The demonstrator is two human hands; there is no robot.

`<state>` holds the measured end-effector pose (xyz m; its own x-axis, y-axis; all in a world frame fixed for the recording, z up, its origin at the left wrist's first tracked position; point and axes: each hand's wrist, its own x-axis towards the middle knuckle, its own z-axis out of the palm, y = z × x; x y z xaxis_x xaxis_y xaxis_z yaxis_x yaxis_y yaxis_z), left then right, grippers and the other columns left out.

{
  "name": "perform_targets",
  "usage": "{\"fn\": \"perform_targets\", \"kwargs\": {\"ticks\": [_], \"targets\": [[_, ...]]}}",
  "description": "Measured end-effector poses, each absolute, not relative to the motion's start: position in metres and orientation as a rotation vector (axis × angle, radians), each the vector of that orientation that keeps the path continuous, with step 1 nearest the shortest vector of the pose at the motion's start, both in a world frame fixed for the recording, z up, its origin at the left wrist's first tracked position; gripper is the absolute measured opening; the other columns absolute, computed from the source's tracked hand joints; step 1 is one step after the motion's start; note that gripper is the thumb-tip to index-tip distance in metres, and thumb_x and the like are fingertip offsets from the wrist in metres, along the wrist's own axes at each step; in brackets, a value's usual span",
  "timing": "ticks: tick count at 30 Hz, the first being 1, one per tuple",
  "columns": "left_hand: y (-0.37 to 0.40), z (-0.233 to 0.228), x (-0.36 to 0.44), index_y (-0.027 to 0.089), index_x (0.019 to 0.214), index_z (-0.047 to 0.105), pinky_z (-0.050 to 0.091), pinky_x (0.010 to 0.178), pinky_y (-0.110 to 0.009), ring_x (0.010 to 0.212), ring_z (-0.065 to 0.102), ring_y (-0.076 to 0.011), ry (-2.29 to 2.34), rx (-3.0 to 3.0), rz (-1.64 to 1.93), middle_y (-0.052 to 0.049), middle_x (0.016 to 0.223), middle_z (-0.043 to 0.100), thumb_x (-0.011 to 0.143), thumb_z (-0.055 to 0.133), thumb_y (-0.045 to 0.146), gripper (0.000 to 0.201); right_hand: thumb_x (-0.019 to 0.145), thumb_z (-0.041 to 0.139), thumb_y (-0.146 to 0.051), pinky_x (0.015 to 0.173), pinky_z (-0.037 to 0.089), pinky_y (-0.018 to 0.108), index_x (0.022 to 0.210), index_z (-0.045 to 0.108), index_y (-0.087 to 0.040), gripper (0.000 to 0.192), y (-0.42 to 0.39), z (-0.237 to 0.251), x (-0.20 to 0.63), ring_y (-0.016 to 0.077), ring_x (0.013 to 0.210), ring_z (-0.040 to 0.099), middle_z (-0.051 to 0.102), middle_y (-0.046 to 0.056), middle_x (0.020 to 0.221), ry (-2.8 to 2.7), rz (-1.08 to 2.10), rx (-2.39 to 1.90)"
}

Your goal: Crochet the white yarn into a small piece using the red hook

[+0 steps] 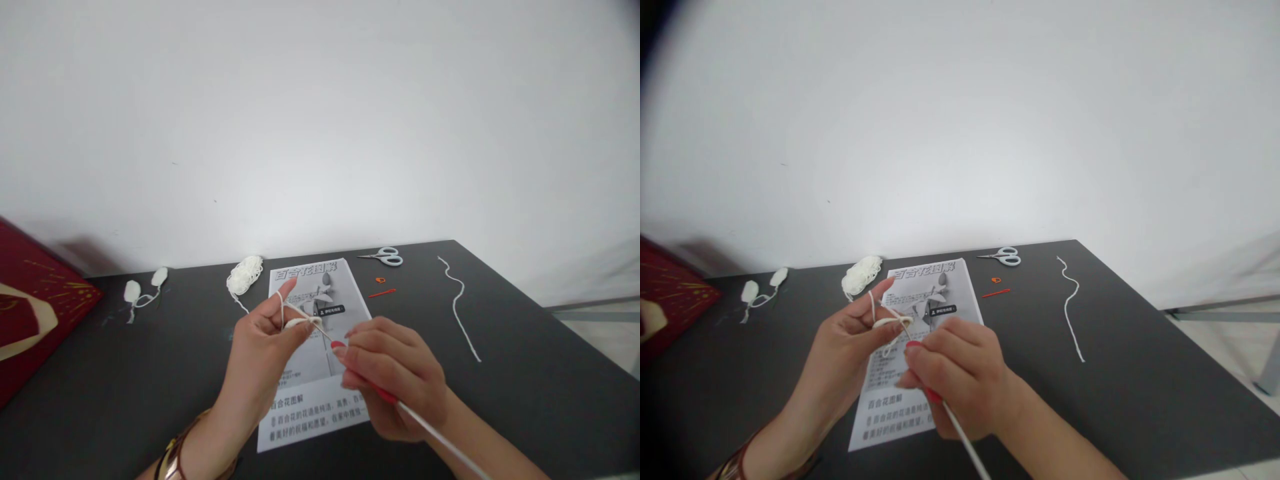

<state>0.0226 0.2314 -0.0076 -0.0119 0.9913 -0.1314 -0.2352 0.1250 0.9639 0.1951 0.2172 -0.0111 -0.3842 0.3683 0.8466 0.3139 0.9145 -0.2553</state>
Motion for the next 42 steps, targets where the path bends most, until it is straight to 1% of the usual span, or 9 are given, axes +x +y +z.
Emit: {"fn": "perform_targets", "kwargs": {"ticks": [6,10,13,17,21,26,29,35,42], "targets": [[0.235,-0.013,0.024,0.018,0.125,0.057,0.046,0.078,-0.031,0.073,0.062,-0.0153,1.207,1.056,1.359,0.001,0.073,0.071,0.067,0.076,0.022,0.061,0.082,0.057,-0.012,0.060,0.057,0.034,0.121,0.052,-0.016,0.039,0.214,-0.020,0.192,0.0223,0.067,0.069,0.073,0.009,0.076,-2.073,-0.131,-0.525],[0.236,-0.011,0.024,0.016,0.101,0.071,0.045,0.083,-0.032,0.078,0.065,-0.0199,1.270,1.113,1.421,-0.001,0.074,0.072,0.065,0.076,0.020,0.036,0.082,0.058,-0.009,0.061,0.058,0.033,0.124,0.050,-0.014,0.043,0.215,-0.023,0.189,0.0216,0.069,0.069,0.074,0.010,0.078,-2.031,-0.135,-0.540],[0.235,-0.009,0.026,0.017,0.088,0.073,0.043,0.085,-0.033,0.080,0.066,-0.0211,1.303,1.124,1.456,-0.001,0.073,0.072,0.066,0.076,0.019,0.023,0.080,0.061,-0.006,0.062,0.058,0.032,0.125,0.050,-0.011,0.046,0.218,-0.024,0.187,0.0214,0.071,0.069,0.074,0.011,0.080,-2.025,-0.151,-0.528],[0.234,-0.012,0.029,0.019,0.098,0.071,0.043,0.089,-0.034,0.080,0.065,-0.0193,1.270,1.125,1.467,-0.001,0.077,0.072,0.068,0.075,0.020,0.030,0.079,0.062,-0.004,0.060,0.058,0.032,0.125,0.049,-0.008,0.048,0.223,-0.029,0.186,0.0223,0.071,0.070,0.074,0.014,0.081,-2.044,-0.199,-0.513],[0.233,-0.015,0.028,0.019,0.105,0.070,0.045,0.085,-0.033,0.080,0.065,-0.0193,1.198,1.114,1.458,-0.001,0.079,0.070,0.071,0.071,0.021,0.034,0.081,0.057,-0.004,0.065,0.059,0.033,0.131,0.045,-0.010,0.051,0.228,-0.032,0.187,0.0215,0.076,0.069,0.074,0.016,0.089,-2.052,-0.162,-0.488],[0.234,-0.011,0.023,0.022,0.129,0.054,0.044,0.082,-0.029,0.082,0.061,-0.0156,1.145,1.115,1.445,0.002,0.082,0.066,0.075,0.069,0.022,0.055,0.079,0.056,0.000,0.074,0.059,0.036,0.130,0.049,-0.010,0.052,0.232,-0.031,0.190,0.0229,0.089,0.068,0.072,0.018,0.100,-2.063,-0.074,-0.435],[0.236,-0.010,0.023,0.023,0.126,0.057,0.044,0.082,-0.028,0.083,0.060,-0.0147,1.138,1.110,1.456,0.002,0.084,0.065,0.075,0.069,0.021,0.053,0.079,0.057,-0.001,0.074,0.059,0.035,0.128,0.051,-0.011,0.050,0.233,-0.032,0.191,0.0220,0.090,0.068,0.072,0.017,0.099,-2.058,-0.064,-0.427],[0.240,-0.016,0.021,0.017,0.103,0.070,0.046,0.077,-0.031,0.080,0.064,-0.0195,1.136,1.124,1.572,-0.005,0.085,0.070,0.068,0.073,0.018,0.035,0.081,0.053,-0.003,0.079,0.058,0.036,0.113,0.060,-0.003,0.033,0.236,-0.037,0.191,0.0238,0.095,0.066,0.071,0.020,0.097,-2.084,-0.159,-0.376],[0.243,-0.013,0.020,0.023,0.128,0.054,0.047,0.073,-0.025,0.065,0.061,-0.0096,0.933,0.889,1.518,0.005,0.069,0.067,0.067,0.075,0.011,0.066,0.081,0.052,-0.001,0.080,0.058,0.034,0.115,0.060,-0.008,0.036,0.240,-0.036,0.193,0.0209,0.095,0.065,0.071,0.016,0.102,-2.037,-0.042,-0.390]]}}
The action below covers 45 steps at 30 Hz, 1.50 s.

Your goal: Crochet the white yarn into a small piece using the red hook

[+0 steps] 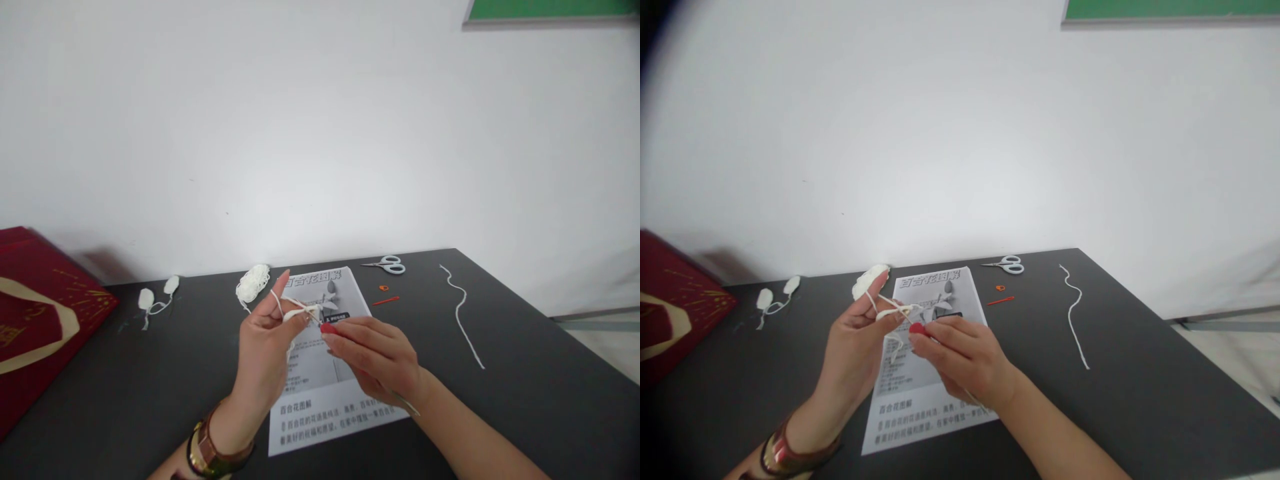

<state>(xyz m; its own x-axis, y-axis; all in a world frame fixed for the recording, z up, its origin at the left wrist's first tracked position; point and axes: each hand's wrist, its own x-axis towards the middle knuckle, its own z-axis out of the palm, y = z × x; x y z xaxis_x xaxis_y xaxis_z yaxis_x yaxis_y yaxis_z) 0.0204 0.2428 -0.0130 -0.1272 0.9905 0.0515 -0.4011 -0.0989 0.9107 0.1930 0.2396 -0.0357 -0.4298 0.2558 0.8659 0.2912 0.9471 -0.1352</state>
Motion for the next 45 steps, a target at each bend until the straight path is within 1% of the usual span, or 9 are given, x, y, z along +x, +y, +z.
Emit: {"fn": "perform_targets", "kwargs": {"ticks": [4,7,10,17,22,27,31,39,45], "targets": [[0.245,-0.007,0.020,0.016,0.128,0.052,0.047,0.071,-0.021,0.063,0.061,-0.0074,0.846,0.778,1.451,0.004,0.065,0.067,0.063,0.076,0.005,0.070,0.080,0.055,0.000,0.080,0.057,0.032,0.116,0.061,-0.012,0.039,0.242,-0.036,0.196,0.0187,0.094,0.064,0.070,0.013,0.104,-1.989,0.081,-0.397],[0.246,-0.004,0.017,0.013,0.126,0.054,0.048,0.071,-0.021,0.063,0.061,-0.0077,0.811,0.716,1.385,0.003,0.065,0.067,0.062,0.076,0.004,0.068,0.081,0.056,-0.003,0.083,0.056,0.034,0.116,0.061,-0.008,0.036,0.241,-0.036,0.198,0.0212,0.097,0.063,0.070,0.015,0.103,-2.069,-0.073,-0.389],[0.245,-0.004,0.016,0.018,0.129,0.053,0.048,0.069,-0.021,0.064,0.061,-0.0085,0.848,0.795,1.403,0.003,0.069,0.068,0.063,0.076,0.007,0.070,0.081,0.058,-0.004,0.083,0.056,0.034,0.114,0.062,-0.007,0.033,0.238,-0.032,0.197,0.0230,0.099,0.063,0.070,0.016,0.101,-2.125,-0.226,-0.405],[0.245,-0.007,0.015,0.028,0.129,0.054,0.049,0.073,-0.020,0.073,0.062,-0.0094,0.908,0.993,1.512,0.003,0.076,0.068,0.065,0.076,0.009,0.070,0.080,0.056,0.000,0.081,0.056,0.031,0.116,0.061,-0.008,0.037,0.238,-0.031,0.195,0.0182,0.095,0.062,0.069,0.014,0.104,-2.014,0.052,-0.399],[0.248,-0.004,0.011,0.021,0.123,0.059,0.050,0.066,-0.021,0.065,0.062,-0.0094,0.781,0.800,1.360,0.002,0.072,0.068,0.061,0.077,0.006,0.066,0.084,0.056,-0.007,0.087,0.055,0.034,0.114,0.061,-0.005,0.031,0.236,-0.032,0.198,0.0228,0.104,0.061,0.069,0.016,0.105,-2.135,-0.266,-0.387],[0.247,-0.007,0.014,0.023,0.128,0.055,0.048,0.074,-0.020,0.070,0.061,-0.0084,0.931,0.980,1.501,0.005,0.070,0.067,0.064,0.076,0.008,0.069,0.085,0.054,-0.009,0.084,0.056,0.037,0.110,0.063,-0.004,0.027,0.228,-0.030,0.193,0.0222,0.091,0.065,0.071,0.015,0.100,-2.143,-0.439,-0.448],[0.247,-0.011,0.016,0.023,0.129,0.055,0.045,0.083,-0.022,0.076,0.060,-0.0096,1.028,1.154,1.578,0.005,0.070,0.065,0.066,0.075,0.011,0.067,0.086,0.053,-0.009,0.073,0.058,0.033,0.113,0.060,-0.005,0.028,0.228,-0.031,0.189,0.0208,0.087,0.065,0.070,0.016,0.094,-2.080,-0.223,-0.487],[0.251,-0.011,0.012,0.023,0.132,0.051,0.047,0.065,-0.021,0.065,0.058,-0.0091,0.998,1.069,1.473,0.005,0.073,0.065,0.065,0.076,0.013,0.073,0.082,0.058,-0.006,0.063,0.053,0.029,0.107,0.061,-0.011,0.026,0.227,-0.022,0.188,0.0174,0.074,0.062,0.069,0.011,0.084,-1.912,-0.008,-0.498],[0.251,-0.010,0.011,0.024,0.119,0.064,0.045,0.075,-0.026,0.067,0.058,-0.0106,0.989,1.123,1.377,0.004,0.069,0.066,0.061,0.079,0.011,0.061,0.084,0.057,-0.009,0.058,0.048,0.026,0.095,0.066,-0.016,0.016,0.225,-0.015,0.197,0.0148,0.067,0.060,0.066,0.005,0.076,-1.725,0.349,-0.667]]}}
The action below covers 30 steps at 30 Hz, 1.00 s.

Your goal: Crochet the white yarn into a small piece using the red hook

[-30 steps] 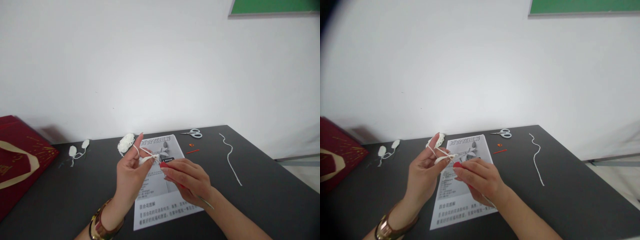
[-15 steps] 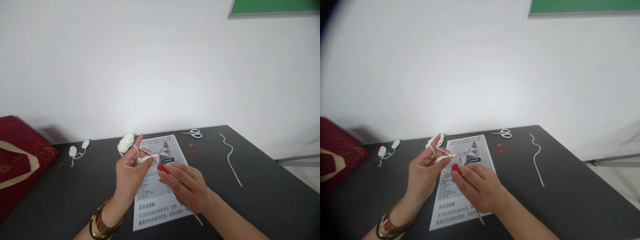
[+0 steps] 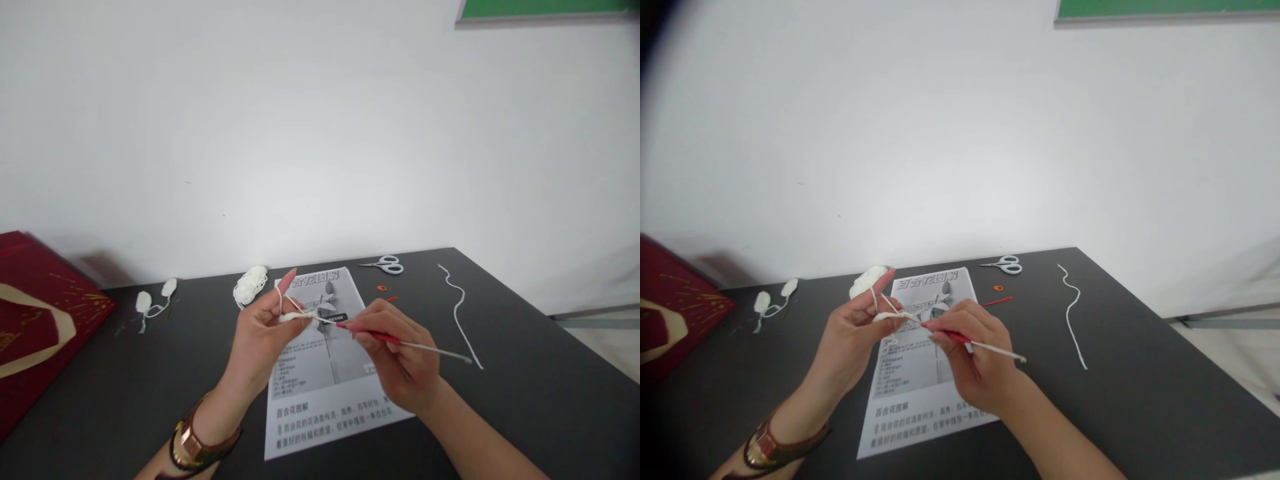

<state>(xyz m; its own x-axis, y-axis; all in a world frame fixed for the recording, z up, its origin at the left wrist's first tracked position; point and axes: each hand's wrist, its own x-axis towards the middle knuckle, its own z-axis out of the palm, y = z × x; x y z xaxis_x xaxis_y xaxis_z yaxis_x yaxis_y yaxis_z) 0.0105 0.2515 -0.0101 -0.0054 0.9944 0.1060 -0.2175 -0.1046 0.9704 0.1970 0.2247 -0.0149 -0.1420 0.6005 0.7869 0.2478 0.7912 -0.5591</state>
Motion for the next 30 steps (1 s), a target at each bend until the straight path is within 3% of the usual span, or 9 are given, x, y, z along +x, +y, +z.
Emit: {"fn": "perform_targets", "kwargs": {"ticks": [5,11,18,30], "targets": [[0.251,-0.006,0.006,0.023,0.114,0.067,0.042,0.085,-0.030,0.062,0.057,-0.0099,0.940,1.149,1.215,0.005,0.061,0.063,0.061,0.079,0.009,0.056,0.087,0.057,-0.022,0.057,0.044,0.025,0.083,0.070,-0.018,0.015,0.230,-0.013,0.205,0.0134,0.063,0.059,0.064,0.002,0.068,-1.501,0.676,-0.743],[0.250,-0.003,0.005,0.023,0.112,0.069,0.045,0.074,-0.028,0.059,0.058,-0.0101,0.937,1.096,1.086,0.004,0.064,0.066,0.059,0.080,0.010,0.056,0.082,0.064,-0.032,0.048,0.045,0.021,0.070,0.071,-0.014,0.022,0.243,-0.011,0.206,0.0100,0.049,0.056,0.066,0.002,0.058,-1.120,1.164,-0.706],[0.247,-0.006,0.015,0.020,0.101,0.074,0.046,0.063,-0.025,0.059,0.057,-0.0110,0.946,1.023,1.244,0.002,0.064,0.065,0.055,0.081,0.011,0.047,0.072,0.074,-0.033,0.039,0.052,0.018,0.067,0.069,-0.011,0.023,0.257,-0.021,0.197,0.0063,0.037,0.049,0.060,-0.002,0.047,-0.683,1.581,-0.727],[0.247,-0.014,0.018,0.023,0.116,0.066,0.045,0.073,-0.025,0.073,0.057,-0.0110,0.897,0.958,1.317,0.001,0.080,0.065,0.067,0.075,0.015,0.051,0.072,0.076,-0.029,0.047,0.056,0.016,0.075,0.072,-0.010,0.019,0.250,-0.024,0.182,0.0073,0.045,0.061,0.069,0.001,0.059,-0.605,1.660,-0.751]]}}
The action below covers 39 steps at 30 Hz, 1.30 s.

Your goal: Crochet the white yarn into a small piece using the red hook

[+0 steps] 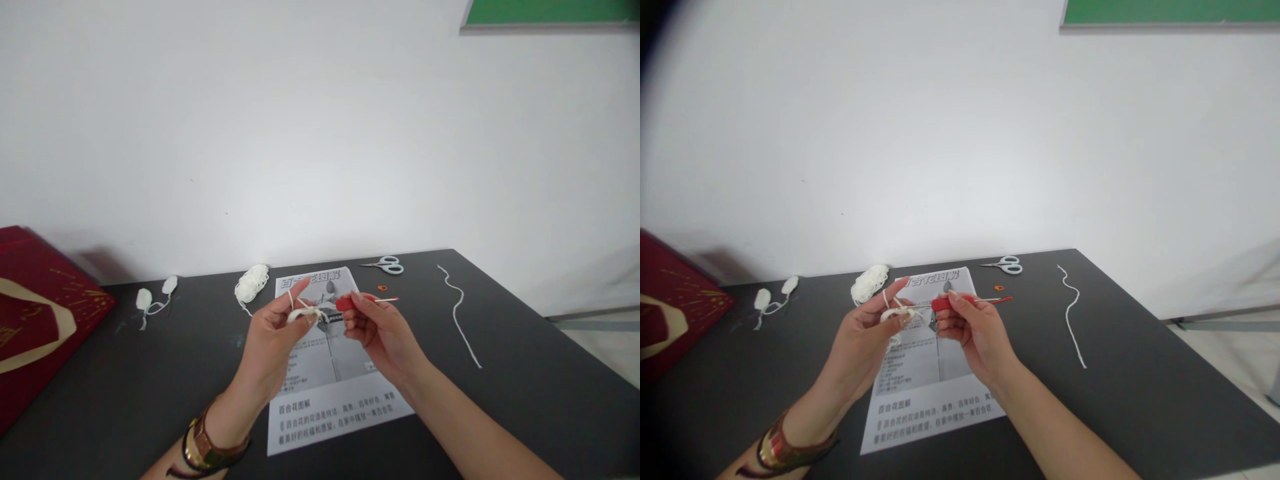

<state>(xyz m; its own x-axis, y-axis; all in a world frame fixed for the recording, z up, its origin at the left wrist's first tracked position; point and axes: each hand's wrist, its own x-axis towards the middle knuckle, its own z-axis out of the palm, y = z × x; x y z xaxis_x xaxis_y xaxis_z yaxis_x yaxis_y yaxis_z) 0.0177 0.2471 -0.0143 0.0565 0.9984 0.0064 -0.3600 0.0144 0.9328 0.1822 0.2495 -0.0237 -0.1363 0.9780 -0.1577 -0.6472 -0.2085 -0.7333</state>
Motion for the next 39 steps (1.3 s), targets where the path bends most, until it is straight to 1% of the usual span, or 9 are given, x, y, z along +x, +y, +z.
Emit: {"fn": "perform_targets", "kwargs": {"ticks": [5,12,23,26,28,31,33,36,39], "targets": [[0.248,-0.009,0.011,0.026,0.118,0.065,0.044,0.072,-0.024,0.075,0.057,-0.0108,0.868,1.055,1.190,0.001,0.089,0.062,0.068,0.076,0.016,0.052,0.073,0.075,-0.028,0.047,0.056,0.016,0.075,0.072,-0.010,0.018,0.251,-0.025,0.184,0.0077,0.045,0.062,0.070,0.002,0.059,-0.602,1.644,-0.741],[0.250,-0.012,0.012,0.025,0.122,0.062,0.047,0.078,-0.031,0.079,0.060,-0.0163,0.931,1.075,1.210,-0.002,0.083,0.067,0.070,0.075,0.021,0.054,0.073,0.075,-0.028,0.047,0.056,0.015,0.076,0.072,-0.010,0.018,0.250,-0.027,0.182,0.0077,0.045,0.062,0.070,0.001,0.058,-0.606,1.680,-0.722],[0.239,-0.027,0.035,0.029,0.120,0.063,0.046,0.078,-0.024,0.073,0.059,-0.0101,0.992,0.971,1.493,0.005,0.076,0.065,0.067,0.077,0.017,0.056,0.074,0.074,-0.030,0.052,0.057,0.018,0.079,0.072,-0.012,0.018,0.245,-0.029,0.173,0.0087,0.050,0.064,0.072,0.002,0.062,-0.594,1.615,-0.722],[0.238,-0.028,0.039,0.026,0.117,0.065,0.046,0.082,-0.025,0.080,0.061,-0.0116,1.009,0.911,1.530,0.004,0.082,0.068,0.067,0.077,0.017,0.052,0.080,0.068,-0.030,0.057,0.058,0.021,0.084,0.072,-0.017,0.014,0.239,-0.033,0.170,0.0097,0.054,0.065,0.072,0.001,0.065,-0.758,1.420,-0.742],[0.239,-0.026,0.040,0.024,0.119,0.063,0.046,0.083,-0.026,0.079,0.063,-0.0116,1.007,0.847,1.528,0.004,0.079,0.069,0.067,0.077,0.016,0.055,0.083,0.064,-0.023,0.061,0.058,0.024,0.090,0.072,-0.021,0.011,0.234,-0.037,0.170,0.0118,0.060,0.067,0.073,0.001,0.070,-1.003,1.098,-0.778],[0.240,-0.021,0.038,0.023,0.127,0.056,0.047,0.081,-0.026,0.074,0.064,-0.0108,0.926,0.721,1.466,0.004,0.073,0.071,0.066,0.078,0.013,0.065,0.081,0.059,-0.005,0.072,0.057,0.030,0.108,0.069,-0.023,0.034,0.228,-0.044,0.175,0.0184,0.083,0.068,0.073,0.008,0.095,-1.581,0.459,-0.676],[0.242,-0.016,0.033,0.021,0.131,0.052,0.048,0.078,-0.025,0.073,0.065,-0.0108,0.844,0.642,1.383,0.001,0.077,0.074,0.066,0.077,0.010,0.070,0.079,0.055,0.001,0.075,0.056,0.034,0.122,0.061,-0.019,0.048,0.227,-0.047,0.180,0.0214,0.092,0.065,0.069,0.014,0.105,-1.795,0.213,-0.562],[0.248,-0.011,0.023,0.013,0.125,0.057,0.048,0.070,-0.021,0.065,0.064,-0.0092,0.741,0.604,1.241,-0.004,0.073,0.073,0.067,0.074,0.006,0.061,0.080,0.051,0.002,0.079,0.055,0.037,0.126,0.057,-0.018,0.050,0.231,-0.046,0.185,0.0234,0.097,0.063,0.066,0.016,0.109,-1.879,0.171,-0.454],[0.253,-0.008,0.013,0.012,0.121,0.060,0.047,0.069,-0.019,0.062,0.062,-0.0080,0.687,0.623,1.177,-0.003,0.069,0.072,0.066,0.073,0.002,0.057,0.082,0.053,0.000,0.075,0.056,0.031,0.115,0.065,-0.025,0.042,0.234,-0.038,0.184,0.0192,0.090,0.066,0.069,0.009,0.103,-1.710,0.439,-0.519]]}}
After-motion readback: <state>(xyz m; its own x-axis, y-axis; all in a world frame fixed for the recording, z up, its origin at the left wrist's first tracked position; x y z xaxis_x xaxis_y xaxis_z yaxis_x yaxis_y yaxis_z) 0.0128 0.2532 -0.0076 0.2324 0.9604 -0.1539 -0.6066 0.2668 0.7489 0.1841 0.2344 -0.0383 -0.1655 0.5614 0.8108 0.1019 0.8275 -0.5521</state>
